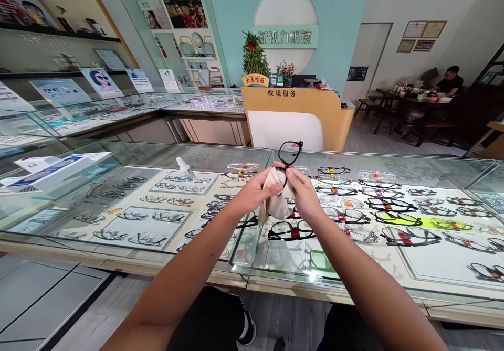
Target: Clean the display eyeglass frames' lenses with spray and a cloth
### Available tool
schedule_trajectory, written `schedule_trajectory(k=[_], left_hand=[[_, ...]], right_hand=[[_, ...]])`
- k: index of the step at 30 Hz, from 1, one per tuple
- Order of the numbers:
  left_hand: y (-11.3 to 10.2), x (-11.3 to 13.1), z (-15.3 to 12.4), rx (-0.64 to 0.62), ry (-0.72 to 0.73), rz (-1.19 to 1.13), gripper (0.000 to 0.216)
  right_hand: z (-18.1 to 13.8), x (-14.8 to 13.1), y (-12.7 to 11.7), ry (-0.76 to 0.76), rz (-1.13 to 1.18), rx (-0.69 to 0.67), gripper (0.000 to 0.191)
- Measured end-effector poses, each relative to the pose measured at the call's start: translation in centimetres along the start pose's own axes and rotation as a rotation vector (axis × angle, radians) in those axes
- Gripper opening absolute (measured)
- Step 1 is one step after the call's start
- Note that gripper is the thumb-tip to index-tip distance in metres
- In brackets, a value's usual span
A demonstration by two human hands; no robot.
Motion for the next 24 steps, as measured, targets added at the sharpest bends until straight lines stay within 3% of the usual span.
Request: schedule_trajectory(k=[9,16,24], left_hand=[[0.16,-0.06,0.34,0.077,0.069,-0.004,0.062],[0.11,-0.34,0.58,0.134,0.023,-0.042,0.075],[-0.13,0.23,0.04,0.112,-0.049,-0.117,0.066]], right_hand=[[0.24,0.49,-0.26,-0.037,-0.080,-0.049,0.042],[0.09,0.10,-0.15,-0.111,-0.161,-0.051,0.042],[0.10,-0.47,-0.34,-0.165,-0.197,-0.062,0.036]])
Point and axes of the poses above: each hand's wrist, its own z-axis towards the middle knuckle, its own y-axis out of the palm, x = y × z, the point moved 6 cm from there along z, towards the middle knuckle, and after that the axes turned 12 degrees about x, right-handed, at the moved point
